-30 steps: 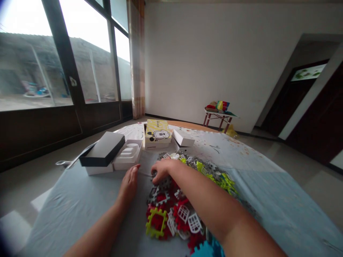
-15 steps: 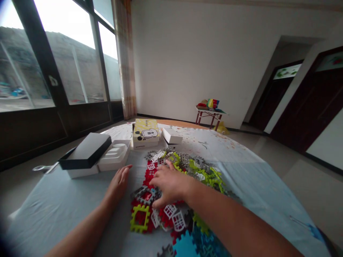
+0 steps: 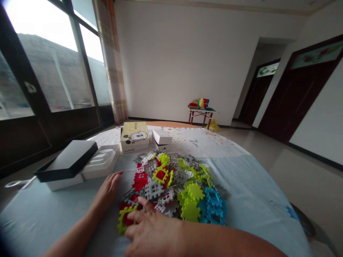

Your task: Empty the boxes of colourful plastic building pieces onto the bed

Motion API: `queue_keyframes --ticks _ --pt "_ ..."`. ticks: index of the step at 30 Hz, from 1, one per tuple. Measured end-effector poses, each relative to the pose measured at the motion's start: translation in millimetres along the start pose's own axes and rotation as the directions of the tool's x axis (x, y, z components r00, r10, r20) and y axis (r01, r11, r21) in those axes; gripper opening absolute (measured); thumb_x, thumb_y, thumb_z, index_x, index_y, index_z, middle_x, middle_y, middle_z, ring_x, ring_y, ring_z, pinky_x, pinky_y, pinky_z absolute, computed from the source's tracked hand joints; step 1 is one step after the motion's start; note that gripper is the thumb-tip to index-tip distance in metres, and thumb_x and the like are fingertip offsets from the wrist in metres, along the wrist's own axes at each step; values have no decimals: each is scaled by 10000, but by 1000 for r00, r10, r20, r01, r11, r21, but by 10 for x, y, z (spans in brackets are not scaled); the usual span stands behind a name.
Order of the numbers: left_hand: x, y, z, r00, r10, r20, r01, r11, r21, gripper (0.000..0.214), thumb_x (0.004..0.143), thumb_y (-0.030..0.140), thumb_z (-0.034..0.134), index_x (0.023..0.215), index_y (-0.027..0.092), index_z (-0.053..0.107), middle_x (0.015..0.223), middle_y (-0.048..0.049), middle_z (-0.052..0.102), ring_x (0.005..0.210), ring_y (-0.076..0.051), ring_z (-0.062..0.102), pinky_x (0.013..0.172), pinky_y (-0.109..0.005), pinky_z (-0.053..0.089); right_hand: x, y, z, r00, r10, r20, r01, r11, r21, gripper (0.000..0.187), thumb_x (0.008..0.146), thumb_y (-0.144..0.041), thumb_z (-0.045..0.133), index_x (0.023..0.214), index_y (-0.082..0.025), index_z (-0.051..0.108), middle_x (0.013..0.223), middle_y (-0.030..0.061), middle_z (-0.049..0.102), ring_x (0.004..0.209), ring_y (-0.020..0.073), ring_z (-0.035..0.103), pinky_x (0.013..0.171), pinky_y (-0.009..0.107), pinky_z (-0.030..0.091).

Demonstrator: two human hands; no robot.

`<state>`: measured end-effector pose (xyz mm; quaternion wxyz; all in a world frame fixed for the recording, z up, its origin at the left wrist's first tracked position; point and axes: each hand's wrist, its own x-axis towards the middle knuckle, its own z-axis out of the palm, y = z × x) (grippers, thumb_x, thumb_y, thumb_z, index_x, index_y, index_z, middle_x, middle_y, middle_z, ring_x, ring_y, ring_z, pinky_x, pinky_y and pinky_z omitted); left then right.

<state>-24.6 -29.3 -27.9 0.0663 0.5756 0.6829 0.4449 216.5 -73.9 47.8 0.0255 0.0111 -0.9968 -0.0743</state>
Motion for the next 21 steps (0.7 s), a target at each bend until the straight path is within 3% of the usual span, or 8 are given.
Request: queue_keyframes --ticks 4,6,9,12,14,18,21 --pt "-18 70 38 999 34 16 -34 999 11 435 847 422 285 1014 171 599 1034 -92 636 1022 -222 568 938 -412 414 -62 273 -320 999 38 1 -37 979 201 204 835 -321 469 990 -269 591 1006 -23 656 1024 139 532 972 327 318" --pt "-29 111 64 998 54 36 -55 998 21 439 849 412 287 1034 164 598 1050 -95 636 1028 -224 567 935 -411 420 40 559 -429 986 166 -32 -152 955 255 245 839 -273 440 1021 -222 596 1009 12 654 973 128 556 896 269 376" --pt "-45 157 105 992 87 90 -90 996 22 454 858 400 277 1093 151 575 1106 -102 619 1074 -222 542 959 -403 401 330 1114 -446 919 388 -60 -369 905 210 291 802 -294 480 1045 -194 604 1064 67 625 996 185 546 878 309 392" --pt "-64 176 130 983 108 151 -111 994 13 451 872 388 265 1141 162 547 1156 -93 597 1117 -213 512 987 -400 375 701 1619 -295 810 587 7 -585 807 79 350 761 -334 512 1085 -228 593 1135 83 585 1070 249 500 897 387 379" --pt "-79 182 133 979 103 177 -105 994 4 444 878 383 260 1153 173 538 1163 -87 595 1122 -210 509 988 -406 373 946 1852 -132 755 650 82 -653 758 7 417 726 -433 542 1100 -254 586 1161 97 561 1136 301 432 913 472 343" --pt "-105 199 117 975 83 205 -82 997 -10 441 887 376 247 1152 180 541 1152 -87 599 1107 -210 519 970 -406 387 1323 2098 250 673 710 205 -722 691 -20 639 658 -627 533 1171 -247 544 1263 138 477 1229 361 302 967 602 176" --pt "-115 212 104 975 77 207 -77 997 -7 427 887 371 258 1146 196 549 1143 -79 603 1093 -208 528 956 -388 397 1445 2200 483 626 713 316 -749 662 -11 737 629 -680 521 1229 -253 495 1321 154 421 1251 388 267 964 639 114"
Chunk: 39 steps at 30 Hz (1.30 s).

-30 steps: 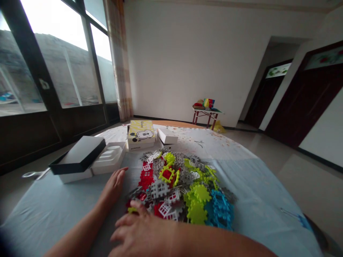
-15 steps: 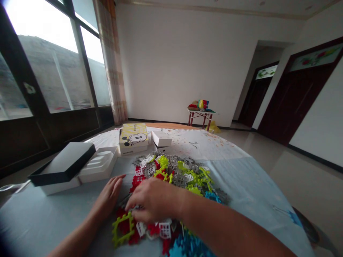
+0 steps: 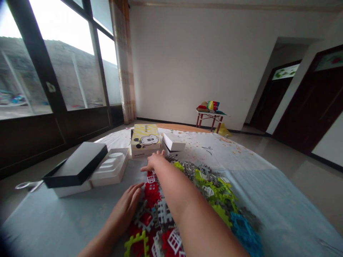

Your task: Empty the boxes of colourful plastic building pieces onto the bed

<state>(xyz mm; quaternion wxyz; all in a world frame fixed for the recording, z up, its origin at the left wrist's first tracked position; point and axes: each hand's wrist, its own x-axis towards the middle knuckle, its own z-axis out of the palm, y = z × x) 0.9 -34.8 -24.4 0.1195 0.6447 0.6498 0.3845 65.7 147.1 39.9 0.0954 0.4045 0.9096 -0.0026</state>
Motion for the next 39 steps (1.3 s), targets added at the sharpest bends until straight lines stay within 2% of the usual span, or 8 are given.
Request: queue_keyframes --ticks 6,12,19,28,30,32,35,39 --pt "4 -5 7 1000 12 16 -12 1000 26 434 887 368 261 1131 184 569 1127 -86 613 1080 -208 535 949 -373 400 4 189 81 992 49 120 -50 999 3 736 622 -641 549 1279 -338 417 1307 113 462 1172 368 416 927 621 251" --pt "8 -24 35 1000 25 -6 -25 998 65 434 874 363 286 1126 167 581 1126 -94 621 1078 -217 541 953 -393 402 -304 383 5 977 65 201 -64 998 -10 629 642 -561 564 1200 -274 526 1260 121 515 1133 347 472 896 574 341" --pt "12 -21 31 998 66 9 -66 994 88 435 873 369 291 1119 168 590 1114 -95 634 1066 -223 549 952 -399 403 -783 367 -194 966 20 256 -18 1000 -10 599 587 -495 669 1132 -258 591 1251 92 532 1147 338 464 929 516 350" --pt "-44 155 130 989 105 102 -106 994 2 450 874 410 288 1172 201 553 1186 -65 605 1123 -209 520 990 -388 377 -1427 465 -299 940 -207 272 167 972 164 699 580 -569 639 1196 -251 543 1213 60 569 1085 268 531 883 333 422" --pt "-50 170 149 988 100 113 -101 995 -3 458 867 423 302 1184 200 546 1195 -65 602 1129 -217 517 992 -399 375 -1573 556 -336 948 -270 171 223 943 248 697 613 -581 613 1216 -243 524 1251 59 537 1122 258 505 919 325 399" --pt "-53 183 144 988 85 125 -84 996 -16 472 863 437 304 1198 196 533 1212 -64 591 1140 -217 510 997 -397 370 -1723 695 -383 960 -277 -34 271 900 342 650 675 -566 576 1224 -222 514 1269 63 520 1146 233 487 944 304 378" --pt "-51 210 109 991 53 125 -48 998 -45 480 860 454 299 1201 204 527 1224 -57 583 1148 -217 506 1000 -397 366 -1944 995 -376 940 -123 -320 264 855 447 566 770 -530 496 1228 -197 501 1273 61 517 1143 202 488 957 286 366" --pt "-47 237 69 995 56 80 -50 996 -73 473 862 451 291 1182 204 537 1205 -58 593 1133 -224 516 997 -404 366 -2212 1466 -30 899 140 -416 102 855 508 546 783 -531 472 1167 -151 546 1190 94 576 1092 216 525 942 314 392"
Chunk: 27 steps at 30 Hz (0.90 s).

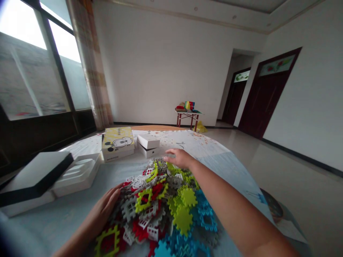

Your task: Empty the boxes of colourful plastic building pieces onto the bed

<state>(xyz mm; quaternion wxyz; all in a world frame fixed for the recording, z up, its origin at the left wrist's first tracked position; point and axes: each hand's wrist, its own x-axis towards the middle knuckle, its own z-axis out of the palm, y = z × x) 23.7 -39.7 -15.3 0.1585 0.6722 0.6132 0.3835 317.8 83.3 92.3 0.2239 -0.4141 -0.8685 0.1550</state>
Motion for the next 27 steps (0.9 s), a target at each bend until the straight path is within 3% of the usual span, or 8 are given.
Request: queue_keyframes --ticks 4,6,10,13,17,20,23,27 --pt "-1 -17 -33 995 1 -104 2 1000 30 462 866 437 292 1162 182 539 1177 -85 590 1118 -220 518 983 -397 380 -365 573 203 972 212 -98 -213 977 3 569 775 -546 471 1161 -137 552 1216 123 551 1142 245 487 997 359 351" --pt "8 -39 -82 981 20 -191 -7 997 71 449 861 426 314 1155 168 533 1181 -106 570 1126 -224 504 981 -403 376 -499 753 340 957 280 -74 -274 959 72 576 799 -563 414 1183 -152 539 1250 121 524 1172 242 464 1015 371 335" --pt "61 -62 -307 913 83 -400 -13 984 176 409 830 395 395 1157 174 504 1193 -125 529 1126 -244 482 963 -424 375 -624 862 493 974 224 -26 -216 960 179 583 777 -585 442 1160 -163 565 1265 107 515 1207 256 426 1051 400 286" --pt "129 -56 -557 859 84 -505 40 972 231 435 814 397 401 1162 154 494 1172 -142 528 1126 -265 471 939 -426 387 -636 887 474 969 234 -80 -200 932 302 564 772 -569 467 1169 -180 556 1227 89 553 1171 260 468 1022 418 330" --pt "220 -84 -859 856 -51 -514 258 904 340 538 790 446 383 1198 108 478 1174 -171 522 1112 -290 481 894 -400 410 -687 1056 439 901 327 -286 -193 891 411 487 750 -556 495 1043 -188 620 1115 93 626 1067 262 556 948 399 418" --pt "248 -181 -980 844 -188 -502 459 737 496 664 767 522 356 1263 86 417 1227 -196 492 1122 -343 459 878 -442 390 -784 1235 486 834 389 -391 -198 873 446 426 737 -535 506 964 -202 645 1065 95 650 1037 259 575 915 377 448" --pt "262 -322 -998 834 -281 -474 538 601 591 782 736 604 325 1298 62 361 1247 -212 475 1116 -380 442 853 -453 378 -872 1354 565 787 436 -436 -210 854 475 394 716 -519 522 918 -207 656 1042 93 661 1034 261 578 896 364 464" --pt "347 -432 -940 810 -368 -457 587 523 619 850 690 651 340 1271 31 371 1139 -235 514 1052 -392 465 795 -430 386 -900 1365 618 776 447 -445 -197 842 502 397 709 -522 527 908 -203 657 1027 93 667 1012 261 591 860 353 489"
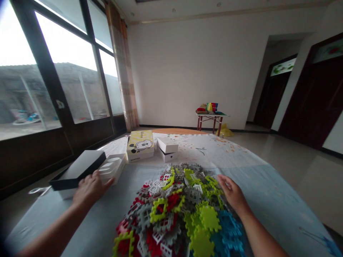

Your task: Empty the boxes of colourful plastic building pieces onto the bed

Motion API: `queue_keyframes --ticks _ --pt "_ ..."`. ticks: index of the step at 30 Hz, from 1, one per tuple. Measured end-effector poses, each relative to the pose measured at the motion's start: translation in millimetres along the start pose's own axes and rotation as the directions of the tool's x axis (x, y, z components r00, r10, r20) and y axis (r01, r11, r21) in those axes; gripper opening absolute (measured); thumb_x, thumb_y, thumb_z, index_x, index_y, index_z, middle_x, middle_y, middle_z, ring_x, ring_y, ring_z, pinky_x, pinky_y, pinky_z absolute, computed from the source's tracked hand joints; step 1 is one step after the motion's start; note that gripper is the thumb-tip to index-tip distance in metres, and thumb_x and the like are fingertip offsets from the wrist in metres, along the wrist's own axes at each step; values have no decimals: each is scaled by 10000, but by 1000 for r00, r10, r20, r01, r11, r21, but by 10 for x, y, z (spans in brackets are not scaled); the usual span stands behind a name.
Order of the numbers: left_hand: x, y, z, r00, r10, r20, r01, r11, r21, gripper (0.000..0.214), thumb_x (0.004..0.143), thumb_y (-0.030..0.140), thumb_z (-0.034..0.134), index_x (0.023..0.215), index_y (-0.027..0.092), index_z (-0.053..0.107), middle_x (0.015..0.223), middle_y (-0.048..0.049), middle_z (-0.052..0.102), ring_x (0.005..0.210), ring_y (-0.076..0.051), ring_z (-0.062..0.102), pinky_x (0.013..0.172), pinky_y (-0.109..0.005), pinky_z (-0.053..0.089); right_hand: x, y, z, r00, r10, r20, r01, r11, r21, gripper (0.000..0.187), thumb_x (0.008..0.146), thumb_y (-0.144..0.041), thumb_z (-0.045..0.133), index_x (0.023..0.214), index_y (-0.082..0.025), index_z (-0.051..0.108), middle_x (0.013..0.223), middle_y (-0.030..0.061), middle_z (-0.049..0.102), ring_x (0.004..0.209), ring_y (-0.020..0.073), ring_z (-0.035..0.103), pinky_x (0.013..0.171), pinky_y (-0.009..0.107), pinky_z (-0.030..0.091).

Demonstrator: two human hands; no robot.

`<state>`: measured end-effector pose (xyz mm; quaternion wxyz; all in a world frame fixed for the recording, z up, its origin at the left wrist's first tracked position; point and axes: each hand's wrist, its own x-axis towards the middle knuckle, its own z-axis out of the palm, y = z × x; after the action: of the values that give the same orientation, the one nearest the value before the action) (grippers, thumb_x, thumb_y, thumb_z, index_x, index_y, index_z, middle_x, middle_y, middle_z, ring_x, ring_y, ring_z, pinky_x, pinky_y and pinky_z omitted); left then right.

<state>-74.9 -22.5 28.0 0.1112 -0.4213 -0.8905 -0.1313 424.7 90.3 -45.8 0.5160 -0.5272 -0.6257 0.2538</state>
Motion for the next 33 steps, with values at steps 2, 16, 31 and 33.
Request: queue_keyframes --ticks 2,16,31,33 --pt "45 69 24 1000 -27 -12 27 999 18 850 679 652 354 1264 37 374 1114 -233 512 1048 -392 460 779 -419 388 -6 -22 19 1000 0 11 0 1000 5 406 717 -524 523 920 -197 654 1019 97 668 996 258 600 842 346 498" --pt "586 567 241 983 -181 -7 180 982 -58 919 581 640 478 1193 -41 402 1141 -308 482 1098 -429 429 817 -421 356 -26 -75 41 992 -8 125 6 1000 12 381 754 -487 527 983 -198 622 1048 86 651 956 224 616 855 329 485" --pt "699 1441 575 998 20 -64 -33 978 -207 874 572 573 537 1180 -32 372 1100 -281 491 1038 -404 442 832 -420 310 -6 -133 74 987 3 162 2 1000 -29 399 763 -487 520 1012 -190 611 1085 90 634 971 219 607 871 326 476" --pt "683 1565 603 997 51 -60 -64 971 -232 893 584 563 539 1206 -45 338 1113 -290 476 1060 -407 424 842 -426 302 -5 -125 69 987 2 163 4 999 -32 398 764 -488 520 1015 -192 610 1090 88 633 987 222 600 878 328 473"
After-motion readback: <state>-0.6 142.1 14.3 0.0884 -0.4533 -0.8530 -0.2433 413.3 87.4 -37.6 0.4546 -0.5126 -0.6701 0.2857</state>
